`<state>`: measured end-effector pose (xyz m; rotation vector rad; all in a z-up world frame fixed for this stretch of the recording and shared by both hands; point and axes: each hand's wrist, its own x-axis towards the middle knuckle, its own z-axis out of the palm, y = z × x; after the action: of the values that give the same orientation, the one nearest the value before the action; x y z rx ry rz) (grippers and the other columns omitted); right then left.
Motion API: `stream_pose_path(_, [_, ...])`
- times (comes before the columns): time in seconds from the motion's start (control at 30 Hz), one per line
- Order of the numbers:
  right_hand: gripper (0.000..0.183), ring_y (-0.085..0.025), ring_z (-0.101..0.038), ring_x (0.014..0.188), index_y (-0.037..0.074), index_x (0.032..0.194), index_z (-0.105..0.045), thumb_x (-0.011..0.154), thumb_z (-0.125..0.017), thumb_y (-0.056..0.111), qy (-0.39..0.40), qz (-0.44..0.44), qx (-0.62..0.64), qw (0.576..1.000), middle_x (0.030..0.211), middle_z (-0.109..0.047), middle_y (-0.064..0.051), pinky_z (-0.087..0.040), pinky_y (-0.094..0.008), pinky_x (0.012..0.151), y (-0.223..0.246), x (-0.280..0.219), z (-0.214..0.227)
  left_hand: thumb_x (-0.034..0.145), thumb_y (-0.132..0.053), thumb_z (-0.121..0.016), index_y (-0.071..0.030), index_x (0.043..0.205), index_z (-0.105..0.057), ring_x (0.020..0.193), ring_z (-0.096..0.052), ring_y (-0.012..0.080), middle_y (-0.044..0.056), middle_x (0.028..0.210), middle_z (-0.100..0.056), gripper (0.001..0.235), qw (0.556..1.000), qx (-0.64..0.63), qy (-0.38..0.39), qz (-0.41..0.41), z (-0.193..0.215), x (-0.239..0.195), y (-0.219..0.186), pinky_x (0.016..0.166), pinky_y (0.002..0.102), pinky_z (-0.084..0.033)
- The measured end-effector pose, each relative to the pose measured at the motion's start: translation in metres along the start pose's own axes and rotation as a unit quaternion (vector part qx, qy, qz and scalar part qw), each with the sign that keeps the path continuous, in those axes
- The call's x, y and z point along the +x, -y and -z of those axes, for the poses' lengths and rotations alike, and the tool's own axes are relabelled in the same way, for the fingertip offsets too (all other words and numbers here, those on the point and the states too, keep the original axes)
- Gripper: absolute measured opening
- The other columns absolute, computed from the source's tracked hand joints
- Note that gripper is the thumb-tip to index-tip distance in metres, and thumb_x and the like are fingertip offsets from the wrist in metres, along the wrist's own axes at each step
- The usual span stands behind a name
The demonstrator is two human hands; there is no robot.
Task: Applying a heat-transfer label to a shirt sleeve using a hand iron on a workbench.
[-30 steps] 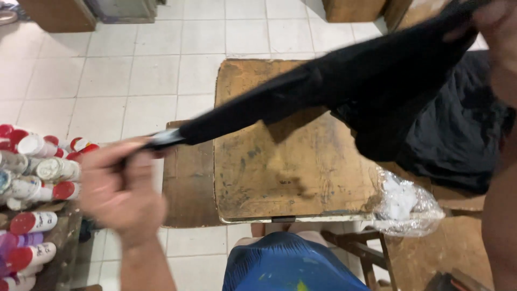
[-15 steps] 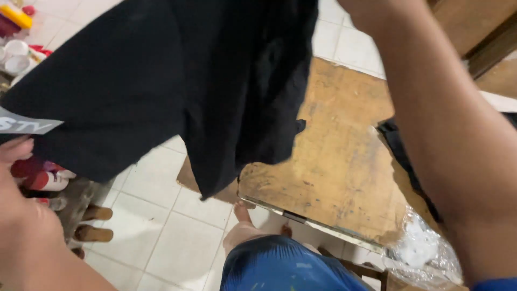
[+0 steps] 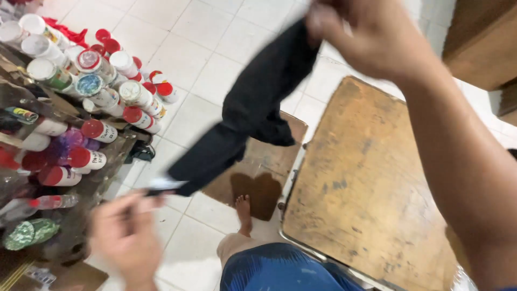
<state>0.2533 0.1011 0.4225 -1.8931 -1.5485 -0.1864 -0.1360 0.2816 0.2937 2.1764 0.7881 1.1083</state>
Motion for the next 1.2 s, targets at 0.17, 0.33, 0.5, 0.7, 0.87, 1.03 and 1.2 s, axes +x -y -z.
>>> stream_pose_path(0.17, [0.018, -0.013, -0.050, 0.062, 0.018, 0.111, -0.065, 0.106, -0.053, 0.029, 0.338, -0.423, 0.003, 0.841, 0.080, -0.063, 0.000, -0.041, -0.027, 0.058, -0.054, 0.010, -0.095, 0.094, -0.027, -0.065, -0.011, 0.098, -0.072, 0.077, -0.069, 0.0126, 0.001, 0.088, -0.075, 0.018, 0.931, -0.120, 0.224, 0.264, -0.098, -0.035, 0.104, 0.070, 0.027, -0.054])
stream_pose_path(0.33, [0.016, -0.014, -0.052, 0.066, 0.012, 0.105, -0.064, 0.106, -0.053, 0.023, 0.350, -0.457, 0.068, 0.815, 0.084, -0.063, -0.003, -0.043, -0.026, 0.060, -0.153, -0.037, -0.211, 0.091, -0.028, -0.066, -0.010, 0.110, -0.074, 0.087, -0.078, 0.0158, 0.007, 0.095, -0.084, 0.027, 0.813, -0.144, 0.343, 0.447, -0.157, -0.037, 0.131, 0.075, 0.028, -0.058])
stream_pose_path(0.5, [0.016, -0.022, -0.054, 0.077, 0.010, 0.100, -0.060, 0.102, -0.054, 0.024, 0.324, -0.472, 0.075, 0.817, 0.087, -0.063, -0.009, -0.041, -0.037, 0.071, -0.211, -0.051, -0.279, 0.091, -0.030, -0.066, -0.013, 0.106, -0.074, 0.070, -0.067, 0.0122, 0.000, 0.087, -0.079, 0.024, 0.808, -0.125, 0.376, 0.435, -0.215, -0.049, 0.171, 0.062, 0.028, -0.051])
stream_pose_path(0.7, [0.022, -0.023, -0.061, 0.086, 0.010, 0.111, -0.068, 0.101, -0.053, 0.023, 0.350, -0.472, 0.072, 0.806, 0.100, -0.070, -0.009, -0.045, -0.038, 0.078, -0.268, -0.057, -0.344, 0.092, -0.034, -0.060, -0.011, 0.105, -0.070, 0.086, -0.078, 0.0154, 0.003, 0.099, -0.082, 0.028, 0.788, -0.112, 0.390, 0.464, -0.270, -0.040, 0.210, 0.067, 0.029, -0.056])
stream_pose_path(0.87, [0.025, -0.029, -0.065, 0.095, 0.010, 0.119, -0.066, 0.101, -0.048, 0.015, 0.327, -0.508, 0.058, 0.795, 0.109, -0.072, -0.013, -0.050, -0.043, 0.081, -0.301, -0.035, -0.389, 0.096, -0.037, -0.057, -0.009, 0.102, -0.062, 0.092, -0.083, 0.0214, 0.009, 0.099, -0.075, 0.030, 0.772, -0.181, 0.365, 0.487, -0.319, -0.041, 0.255, 0.067, 0.028, -0.064])
stream_pose_path(1.03, [0.057, -0.044, -0.050, 0.134, 0.014, 0.152, -0.046, 0.097, -0.060, 0.008, 0.160, -0.444, 0.200, 0.859, 0.153, -0.046, -0.020, -0.043, -0.056, 0.113, -0.268, 0.014, -0.393, 0.101, -0.011, -0.049, -0.004, 0.140, -0.049, 0.109, -0.070, 0.0308, 0.026, 0.122, -0.067, 0.040, 0.784, -0.009, 0.286, 0.551, -0.376, -0.035, 0.361, 0.091, 0.039, -0.060])
stream_pose_path(1.2, [0.048, -0.040, -0.058, 0.129, 0.012, 0.148, -0.053, 0.101, -0.060, 0.010, 0.109, -0.368, 0.290, 0.877, 0.146, -0.053, -0.016, -0.048, -0.052, 0.108, -0.225, -0.013, -0.356, 0.104, -0.015, -0.050, -0.009, 0.155, -0.034, 0.136, -0.053, 0.0361, 0.026, 0.152, -0.046, 0.055, 0.782, 0.028, 0.348, 0.517, -0.347, 0.019, 0.362, 0.112, 0.050, -0.047])
